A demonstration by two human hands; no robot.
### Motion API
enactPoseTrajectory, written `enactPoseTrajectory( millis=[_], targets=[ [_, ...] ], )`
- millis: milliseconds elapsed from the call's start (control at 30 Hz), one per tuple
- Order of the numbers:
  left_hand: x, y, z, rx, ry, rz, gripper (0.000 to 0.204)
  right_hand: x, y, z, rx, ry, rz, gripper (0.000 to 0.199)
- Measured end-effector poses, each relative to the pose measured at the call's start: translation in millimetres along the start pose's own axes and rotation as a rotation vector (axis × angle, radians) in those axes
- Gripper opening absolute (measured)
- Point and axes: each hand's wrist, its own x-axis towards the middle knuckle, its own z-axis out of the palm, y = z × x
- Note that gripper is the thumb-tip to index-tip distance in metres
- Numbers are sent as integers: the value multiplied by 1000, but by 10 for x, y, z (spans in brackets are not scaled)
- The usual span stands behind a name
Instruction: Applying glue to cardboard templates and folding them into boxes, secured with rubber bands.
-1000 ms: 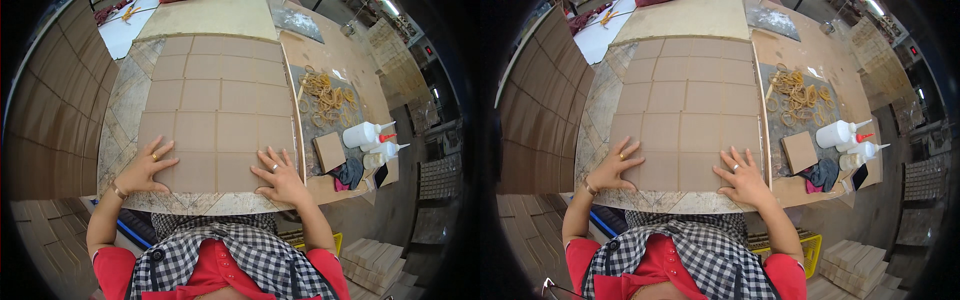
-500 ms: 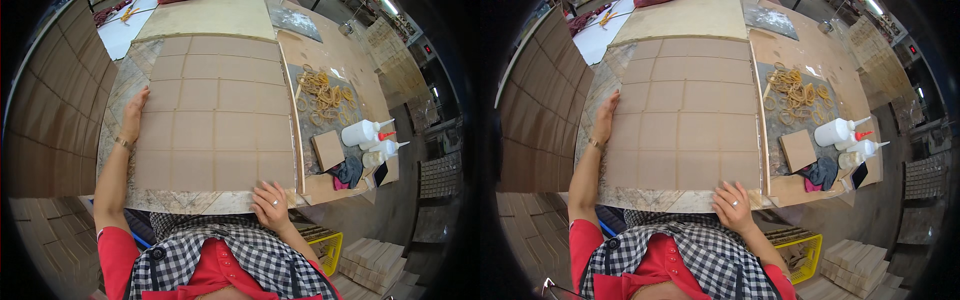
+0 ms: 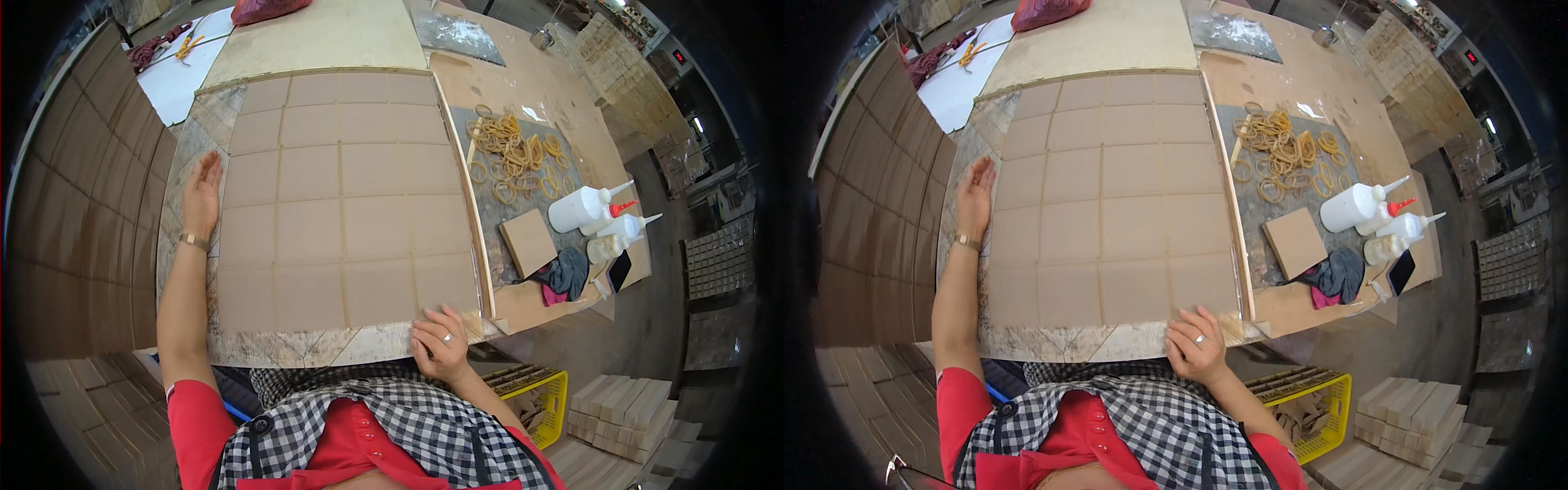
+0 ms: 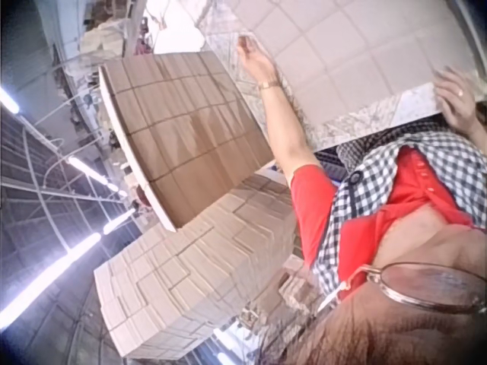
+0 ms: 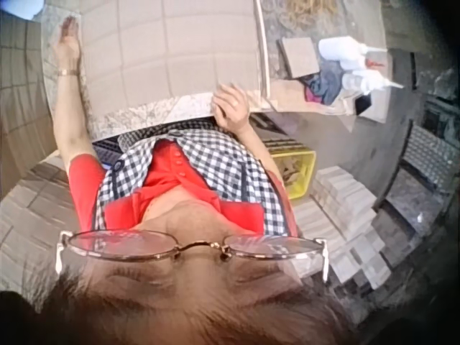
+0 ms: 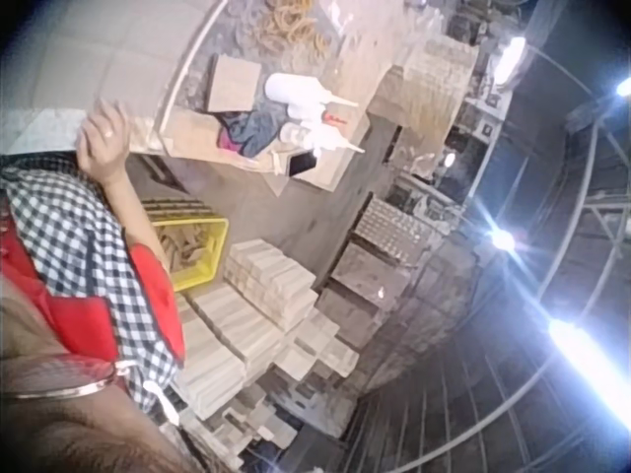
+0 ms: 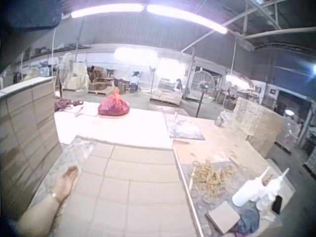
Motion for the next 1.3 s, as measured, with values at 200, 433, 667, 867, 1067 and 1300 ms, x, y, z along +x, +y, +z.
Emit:
enactPoseTrajectory(
  millis=[200, 433, 667, 867, 1067, 1300],
  targets=[
    [625, -217, 149, 246, 45, 63, 40, -36, -2, 33, -96, 30, -46, 12],
    [744, -201, 117, 86, -86, -6, 34, -104, 44, 134, -214, 70, -148, 11],
    [826, -59, 163, 114, -108, -106, 34, -73, 32, 117, -244, 53, -121, 11],
    [1150, -235, 35, 157, 111, 44, 35, -85, 32, 105, -242, 76, -115, 11],
    [1180, -268, 165, 244, -33, 10, 38, -58, -47, 65, -152, 37, -69, 11],
    [-203, 6, 1001, 819, -293, 123, 34, 385, 228, -511, 355, 451, 435, 17]
  ],
)
